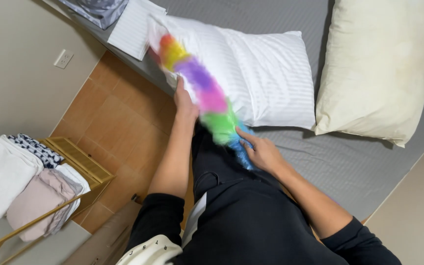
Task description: The person folds a white pillowcase on a bed, smoothing it out and tucking in the edges. They then place the folded pillowcase on the bed and use a rainbow-colored feather duster to dust a white pillow.
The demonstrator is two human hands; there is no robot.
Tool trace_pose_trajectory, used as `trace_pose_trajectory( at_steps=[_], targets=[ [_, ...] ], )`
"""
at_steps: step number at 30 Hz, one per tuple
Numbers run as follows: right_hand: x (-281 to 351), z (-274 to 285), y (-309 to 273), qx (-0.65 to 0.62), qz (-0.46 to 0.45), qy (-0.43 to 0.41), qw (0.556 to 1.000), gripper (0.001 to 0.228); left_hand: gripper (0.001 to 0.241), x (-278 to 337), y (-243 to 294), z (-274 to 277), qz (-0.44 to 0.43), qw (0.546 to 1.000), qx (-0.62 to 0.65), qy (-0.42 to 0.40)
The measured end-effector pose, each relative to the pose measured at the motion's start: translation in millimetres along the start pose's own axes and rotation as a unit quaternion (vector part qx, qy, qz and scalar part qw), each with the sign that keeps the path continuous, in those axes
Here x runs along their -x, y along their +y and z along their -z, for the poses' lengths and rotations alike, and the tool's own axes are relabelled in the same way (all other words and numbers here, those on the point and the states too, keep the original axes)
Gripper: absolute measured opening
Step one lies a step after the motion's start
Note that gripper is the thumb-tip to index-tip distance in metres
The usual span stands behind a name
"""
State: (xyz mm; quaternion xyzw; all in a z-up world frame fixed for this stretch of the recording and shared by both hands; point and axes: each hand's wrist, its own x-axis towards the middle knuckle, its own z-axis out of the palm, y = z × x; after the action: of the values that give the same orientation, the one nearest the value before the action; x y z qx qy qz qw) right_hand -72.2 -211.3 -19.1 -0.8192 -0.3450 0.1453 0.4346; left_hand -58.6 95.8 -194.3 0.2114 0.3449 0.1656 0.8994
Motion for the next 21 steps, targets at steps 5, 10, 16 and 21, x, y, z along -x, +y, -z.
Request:
trace_pose_trajectory(
  at_steps=[5,10,16,21],
  targets=[
    [-25.9,47.5,-55.7,-0.022,-0.16,0.103,0.981,0.04,0.053,27.0,22.0,-28.6,-0.022,0.998,-0.05,0.008],
    [-17.8,8.4,-10.7,0.023,-0.164,-0.038,0.986,0.043,0.053,37.2,8.9,-29.8,-0.036,0.998,-0.057,-0.007],
    [-4.5,-5.8,48.7,0.052,-0.192,0.07,0.977,0.041,0.054,62.4,16.7,-54.1,-0.025,0.995,-0.1,-0.007],
    [-1.3,18.4,59.3,0.052,-0.215,-0.037,0.974,0.042,0.054,51.4,4.1,-34.9,-0.01,0.995,-0.1,-0.017]
  ],
)
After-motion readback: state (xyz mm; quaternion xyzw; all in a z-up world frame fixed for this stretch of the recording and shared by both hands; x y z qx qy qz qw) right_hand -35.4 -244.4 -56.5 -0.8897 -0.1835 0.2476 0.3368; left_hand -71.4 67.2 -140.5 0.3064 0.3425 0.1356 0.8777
